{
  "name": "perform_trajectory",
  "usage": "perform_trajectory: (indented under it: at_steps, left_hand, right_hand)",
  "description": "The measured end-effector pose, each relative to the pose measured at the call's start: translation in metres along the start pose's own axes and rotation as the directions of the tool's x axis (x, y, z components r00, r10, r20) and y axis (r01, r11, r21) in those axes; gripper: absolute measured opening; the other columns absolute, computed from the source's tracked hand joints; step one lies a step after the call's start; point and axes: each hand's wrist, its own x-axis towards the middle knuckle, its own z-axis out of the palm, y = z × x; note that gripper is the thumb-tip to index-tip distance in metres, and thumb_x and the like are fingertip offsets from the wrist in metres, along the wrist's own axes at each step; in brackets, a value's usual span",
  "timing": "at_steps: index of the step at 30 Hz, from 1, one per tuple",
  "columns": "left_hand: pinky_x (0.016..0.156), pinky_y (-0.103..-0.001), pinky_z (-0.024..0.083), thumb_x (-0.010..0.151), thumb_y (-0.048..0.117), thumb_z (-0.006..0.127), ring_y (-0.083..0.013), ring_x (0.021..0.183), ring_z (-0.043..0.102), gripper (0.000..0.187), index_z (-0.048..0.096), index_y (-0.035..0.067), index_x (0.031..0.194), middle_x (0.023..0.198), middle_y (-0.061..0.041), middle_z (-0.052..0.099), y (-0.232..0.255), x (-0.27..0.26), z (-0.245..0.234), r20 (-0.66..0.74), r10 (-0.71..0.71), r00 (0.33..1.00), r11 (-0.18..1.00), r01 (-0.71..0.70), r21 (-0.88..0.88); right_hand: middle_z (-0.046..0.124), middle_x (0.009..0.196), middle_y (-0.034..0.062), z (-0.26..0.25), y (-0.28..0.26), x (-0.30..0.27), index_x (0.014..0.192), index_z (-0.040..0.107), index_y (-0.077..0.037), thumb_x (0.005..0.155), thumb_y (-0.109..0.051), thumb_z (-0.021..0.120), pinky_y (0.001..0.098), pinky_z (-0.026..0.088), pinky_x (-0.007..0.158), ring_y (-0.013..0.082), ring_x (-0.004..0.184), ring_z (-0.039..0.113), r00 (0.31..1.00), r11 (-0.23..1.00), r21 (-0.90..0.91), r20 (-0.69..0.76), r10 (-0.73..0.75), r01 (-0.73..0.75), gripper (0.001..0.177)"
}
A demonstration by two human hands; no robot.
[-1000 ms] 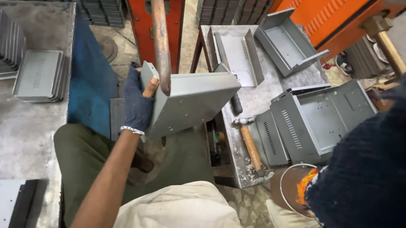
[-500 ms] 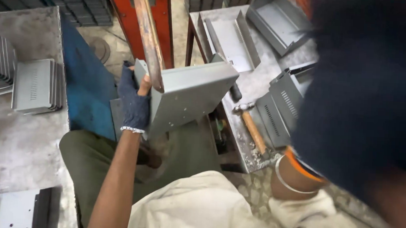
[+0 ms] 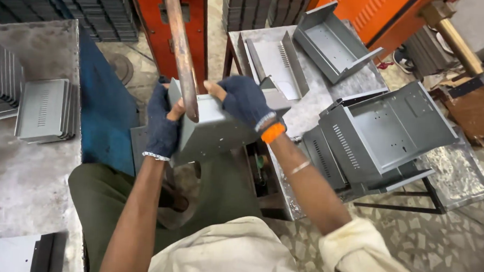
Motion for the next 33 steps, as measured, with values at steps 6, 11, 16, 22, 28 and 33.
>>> perform_trajectory:
  at_steps: [6, 11, 16, 22, 28, 33]
  left_hand:
    - [0.106, -0.034, 0.047, 0.096, 0.005, 0.067, -0.0209, 0.118, 0.058, 0.043, 0.052, 0.003, 0.136, 0.131, -0.014, 0.06, -0.094, -0.006, -0.004, -0.065, -0.019, 0.998, 0.913, -0.009, -0.408]
    - [0.12, -0.029, 0.039, 0.107, -0.009, 0.025, -0.0224, 0.137, 0.033, 0.034, 0.032, -0.025, 0.136, 0.153, -0.035, 0.038, -0.035, 0.003, -0.006, 0.277, 0.164, 0.947, 0.984, -0.137, -0.114]
    - [0.111, -0.027, 0.048, 0.11, 0.005, 0.041, -0.0178, 0.127, 0.046, 0.035, 0.044, -0.017, 0.139, 0.145, -0.024, 0.054, -0.009, 0.003, -0.019, 0.246, 0.046, 0.968, 0.953, 0.031, -0.3]
    - [0.103, -0.042, 0.053, 0.086, 0.022, 0.085, -0.0231, 0.119, 0.059, 0.079, 0.043, 0.018, 0.152, 0.133, -0.01, 0.059, -0.076, 0.006, -0.005, 0.159, -0.149, 0.976, 0.816, 0.213, -0.537]
    - [0.103, -0.04, 0.05, 0.08, 0.019, 0.089, -0.0237, 0.117, 0.053, 0.078, 0.047, 0.013, 0.146, 0.128, -0.01, 0.054, -0.055, -0.006, -0.005, 0.167, -0.185, 0.968, 0.818, 0.246, -0.52]
    - [0.108, -0.045, 0.046, 0.075, 0.022, 0.093, -0.0265, 0.122, 0.05, 0.082, 0.049, 0.013, 0.143, 0.136, -0.012, 0.053, -0.045, -0.012, -0.003, 0.15, -0.151, 0.977, 0.819, 0.209, -0.534]
  right_hand:
    - [0.076, 0.084, 0.0112, -0.01, -0.027, 0.014, 0.082, 0.08, -0.018, 0.092, -0.052, 0.058, 0.0504, 0.058, 0.085, 0.0414, 0.095, 0.071, 0.995, 0.977, -0.191, -0.045, 0.084, -0.091, 0.042]
    - [0.073, 0.076, 0.0168, -0.007, -0.005, 0.032, 0.08, 0.079, -0.019, 0.092, -0.046, 0.066, 0.0507, 0.06, 0.078, 0.043, 0.086, 0.073, 0.982, 0.934, -0.356, -0.183, -0.05, -0.019, 0.033]
    - [0.072, 0.067, 0.0089, -0.019, -0.009, 0.023, 0.078, 0.078, -0.021, 0.094, -0.047, 0.06, 0.0454, 0.062, 0.076, 0.0392, 0.082, 0.074, 0.99, 0.924, -0.382, -0.142, -0.023, -0.033, 0.036]
    - [0.07, 0.066, 0.0152, -0.024, -0.013, 0.015, 0.078, 0.078, -0.02, 0.093, -0.044, 0.067, 0.0502, 0.061, 0.067, 0.0431, 0.077, 0.073, 0.978, 0.904, -0.425, -0.168, -0.125, 0.043, 0.031]
    - [0.071, 0.063, 0.0085, -0.039, -0.027, -0.001, 0.078, 0.078, -0.014, 0.098, -0.042, 0.058, 0.0539, 0.059, 0.075, 0.0427, 0.081, 0.071, 0.993, 0.954, -0.293, -0.083, -0.083, 0.055, 0.04]
    - [0.068, 0.061, 0.0099, -0.035, -0.02, -0.013, 0.07, 0.076, -0.023, 0.102, -0.044, 0.061, 0.0469, 0.058, 0.064, 0.0389, 0.074, 0.071, 0.974, 0.917, -0.38, -0.136, -0.182, 0.118, 0.041]
